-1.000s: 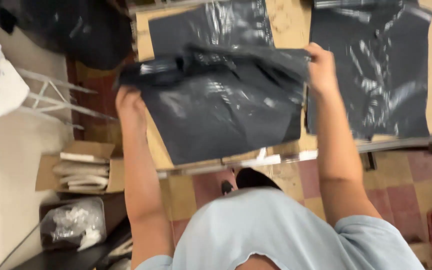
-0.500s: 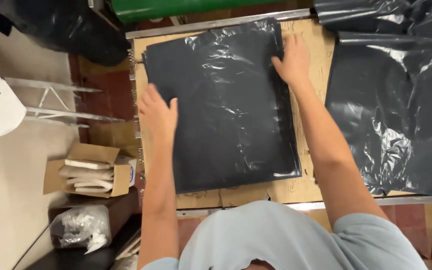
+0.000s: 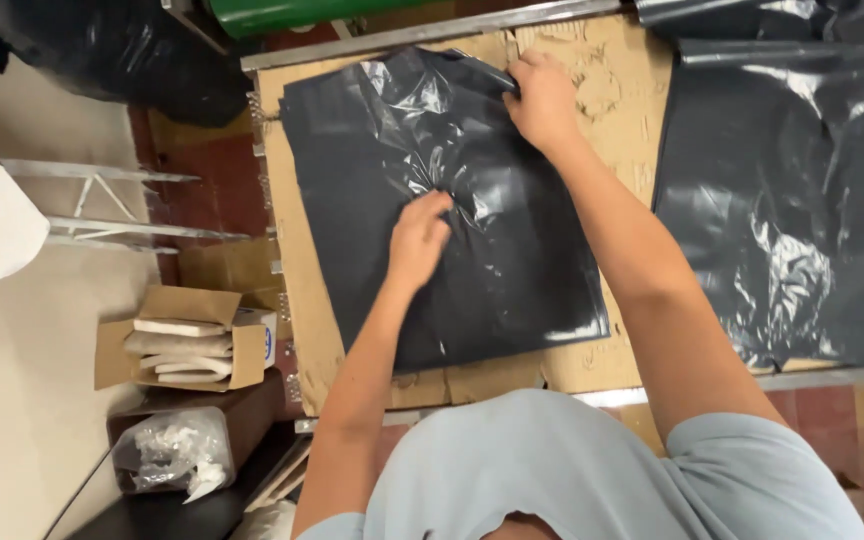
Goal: The person repeatedly folds black plastic sheets on a workbench and places the folded stacks into a white plastic crate. The person handles the sheets one at a time, folds them in half, and accumulates them in the crate.
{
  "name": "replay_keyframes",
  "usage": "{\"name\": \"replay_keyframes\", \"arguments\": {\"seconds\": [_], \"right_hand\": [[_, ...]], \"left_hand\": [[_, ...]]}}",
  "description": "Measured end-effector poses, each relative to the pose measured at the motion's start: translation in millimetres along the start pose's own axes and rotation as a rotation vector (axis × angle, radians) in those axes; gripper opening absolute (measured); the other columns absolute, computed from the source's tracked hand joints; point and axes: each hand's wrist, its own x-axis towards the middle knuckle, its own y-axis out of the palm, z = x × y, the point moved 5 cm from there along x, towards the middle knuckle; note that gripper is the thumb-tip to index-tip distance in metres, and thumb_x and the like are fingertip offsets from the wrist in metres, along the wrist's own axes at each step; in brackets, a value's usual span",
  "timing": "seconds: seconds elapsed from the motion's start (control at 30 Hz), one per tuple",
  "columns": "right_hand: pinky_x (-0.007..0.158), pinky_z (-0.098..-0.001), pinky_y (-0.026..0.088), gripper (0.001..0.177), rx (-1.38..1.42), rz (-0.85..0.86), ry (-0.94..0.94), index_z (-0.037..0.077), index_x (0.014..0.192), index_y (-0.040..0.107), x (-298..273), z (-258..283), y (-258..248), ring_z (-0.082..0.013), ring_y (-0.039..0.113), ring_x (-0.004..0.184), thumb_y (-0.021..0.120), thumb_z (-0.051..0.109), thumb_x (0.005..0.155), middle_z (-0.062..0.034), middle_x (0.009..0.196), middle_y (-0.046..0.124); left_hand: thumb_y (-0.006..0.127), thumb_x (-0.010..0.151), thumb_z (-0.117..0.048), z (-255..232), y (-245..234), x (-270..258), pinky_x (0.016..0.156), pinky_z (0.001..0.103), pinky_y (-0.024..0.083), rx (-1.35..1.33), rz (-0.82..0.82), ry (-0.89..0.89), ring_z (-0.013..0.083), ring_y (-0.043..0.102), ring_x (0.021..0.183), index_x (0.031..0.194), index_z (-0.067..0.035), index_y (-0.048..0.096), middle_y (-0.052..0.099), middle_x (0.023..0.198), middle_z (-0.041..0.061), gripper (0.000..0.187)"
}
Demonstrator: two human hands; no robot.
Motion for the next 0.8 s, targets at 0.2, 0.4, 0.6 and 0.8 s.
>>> {"name": "replay_keyframes", "arguments": {"seconds": [0.2,0.4,0.6,0.8], "right_hand": [[0.086,-0.0457,0.037,0.011,0.477,-0.224,-0.338,-0.004,0.099,0.055,-153.6,69.9,-129.2,-0.0392,0.053,0.093,0.059,-0.003,0.090,-0.0193,0.105,0.058],[0.104,-0.0453,0.040,0.024,0.333,-0.168,-0.271,0.019,0.088,0.071,-277.5,54.1,-85.7,-0.0306,0.057,0.124,0.068,-0.002,0.077,-0.0024,0.117,0.066],[0.109,-0.0462,0.037,0.043,0.061,0.062,-0.179,0.028,0.100,0.075,-313.4,43.0,-65.1,-0.0299,0.044,0.142,0.065,-0.002,0.071,0.0016,0.140,0.059],[0.116,-0.0575,0.025,0.057,0.409,0.154,-0.194,0.012,0.133,0.064,-242.6,139.7,-91.8,-0.0440,0.042,0.139,0.070,0.040,0.083,-0.0160,0.147,0.054]], "left_hand": [[0.002,0.064,-0.089,90.3,-12.2,-36.6,0.115,0.047,0.030,-1.416,-0.092,-0.820,0.0319,0.053,0.137,0.140,-0.005,0.053,0.055,0.145,0.020,0.124],[0.040,0.076,-0.077,274.5,-27.6,-120.5,0.117,0.047,0.034,-1.590,-0.265,-0.884,0.0323,0.061,0.127,0.131,-0.009,0.063,0.066,0.132,0.019,0.090],[0.079,0.087,-0.043,83.3,-88.9,-138.5,0.105,0.040,0.052,-1.400,-0.346,-1.037,0.0285,0.066,0.119,0.131,-0.002,0.061,0.064,0.131,0.021,0.063],[0.071,0.085,-0.033,-18.4,-54.0,-85.4,0.110,0.064,0.026,0.539,-0.352,-0.300,0.0434,0.041,0.135,0.133,0.004,0.056,0.049,0.140,0.025,0.063]]}}
